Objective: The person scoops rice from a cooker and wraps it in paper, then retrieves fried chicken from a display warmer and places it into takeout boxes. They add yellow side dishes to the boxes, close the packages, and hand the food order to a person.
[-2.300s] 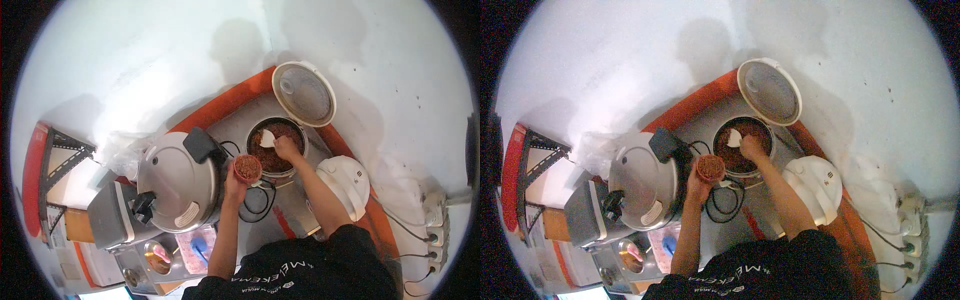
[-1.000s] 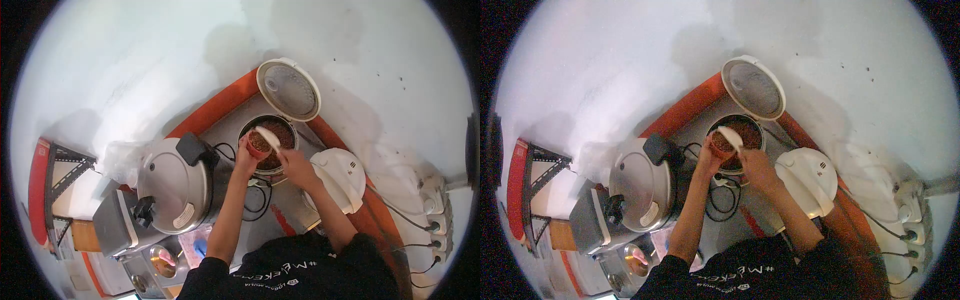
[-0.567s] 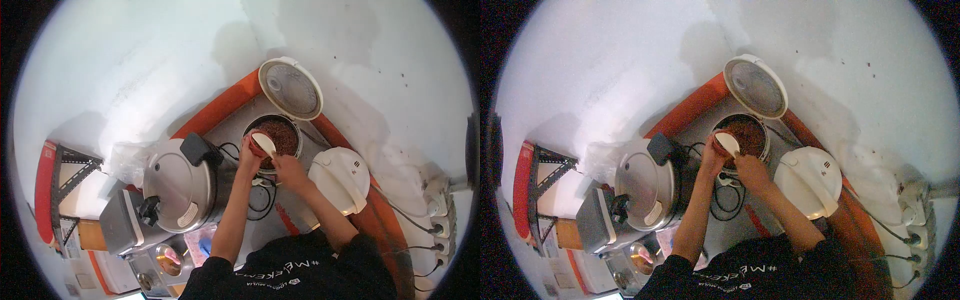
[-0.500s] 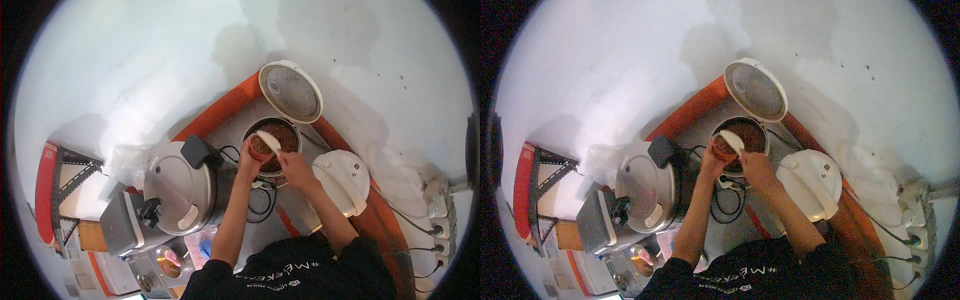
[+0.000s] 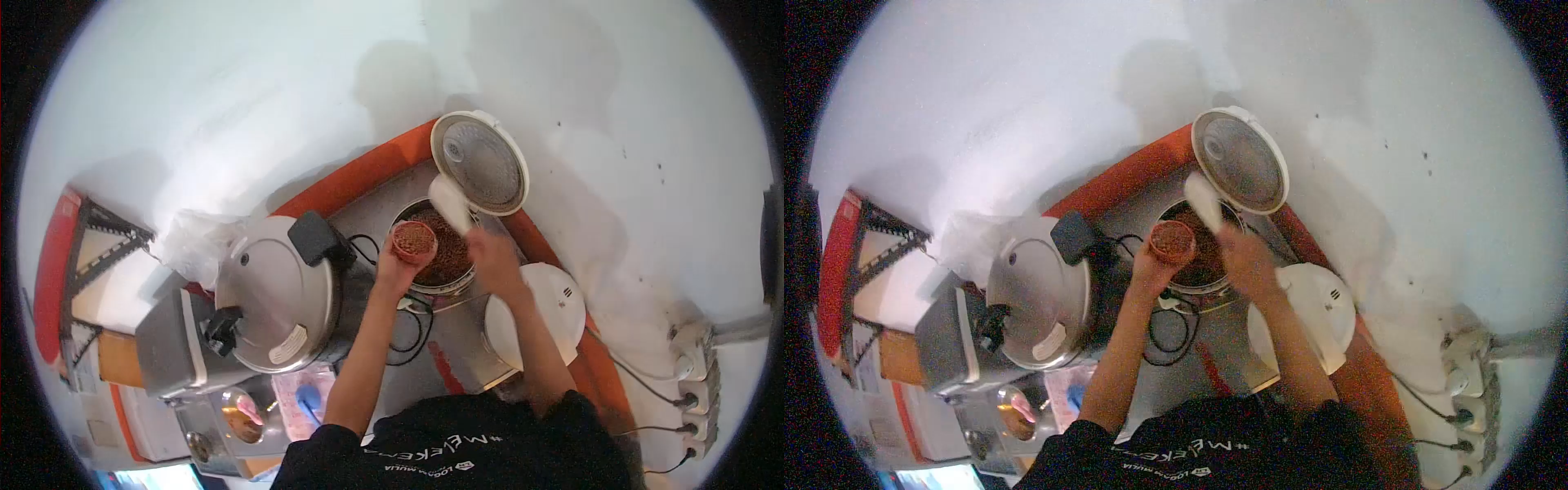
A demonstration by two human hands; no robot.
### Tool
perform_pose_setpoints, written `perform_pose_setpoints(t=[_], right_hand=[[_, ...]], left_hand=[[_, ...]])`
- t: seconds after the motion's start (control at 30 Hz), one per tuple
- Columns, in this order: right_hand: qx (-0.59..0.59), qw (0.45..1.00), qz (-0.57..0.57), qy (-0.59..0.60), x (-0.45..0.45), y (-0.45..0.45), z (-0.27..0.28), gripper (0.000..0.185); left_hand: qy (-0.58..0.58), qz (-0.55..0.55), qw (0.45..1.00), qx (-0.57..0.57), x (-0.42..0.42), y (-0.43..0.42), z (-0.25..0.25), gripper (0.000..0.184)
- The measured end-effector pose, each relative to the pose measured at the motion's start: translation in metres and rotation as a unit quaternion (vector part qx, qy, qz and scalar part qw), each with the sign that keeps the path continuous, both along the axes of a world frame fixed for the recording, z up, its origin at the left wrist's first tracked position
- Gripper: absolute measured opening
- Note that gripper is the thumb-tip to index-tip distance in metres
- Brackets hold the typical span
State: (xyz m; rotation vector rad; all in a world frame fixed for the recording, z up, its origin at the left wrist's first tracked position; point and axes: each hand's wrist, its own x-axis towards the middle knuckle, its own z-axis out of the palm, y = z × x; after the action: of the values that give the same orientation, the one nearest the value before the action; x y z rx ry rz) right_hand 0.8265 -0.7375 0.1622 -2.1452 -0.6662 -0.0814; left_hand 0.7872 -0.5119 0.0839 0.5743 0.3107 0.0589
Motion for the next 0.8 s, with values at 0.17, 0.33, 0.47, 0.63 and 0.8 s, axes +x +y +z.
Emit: perform_pose_setpoints(t=[0.17, 0.33, 0.47, 0.63, 0.8], right_hand=[[-0.108, 0.976, -0.185, -0.05, 0.07, -0.018, 0.098, 0.044], [0.034, 0.986, -0.097, -0.134, 0.117, -0.003, 0.065, 0.037], [-0.042, 0.996, 0.042, -0.062, 0.026, 0.028, 0.048, 0.048], [-0.09, 0.975, 0.152, -0.136, -0.037, 0.057, -0.092, 0.052], [-0.314, 0.946, 0.085, 0.002, -0.051, 0.015, -0.025, 0.033]], left_hand=[[-0.054, -0.03, 0.997, -0.034, -0.032, 0.0, 0.032, 0.047], [-0.031, -0.037, 0.992, -0.115, -0.101, -0.009, 0.053, 0.049], [0.016, -0.054, 0.997, -0.056, -0.193, -0.001, 0.034, 0.051], [0.017, -0.006, 0.999, -0.047, -0.283, 0.003, 0.013, 0.054], [0.048, 0.08, 0.994, -0.057, -0.361, 0.003, -0.003, 0.058]])
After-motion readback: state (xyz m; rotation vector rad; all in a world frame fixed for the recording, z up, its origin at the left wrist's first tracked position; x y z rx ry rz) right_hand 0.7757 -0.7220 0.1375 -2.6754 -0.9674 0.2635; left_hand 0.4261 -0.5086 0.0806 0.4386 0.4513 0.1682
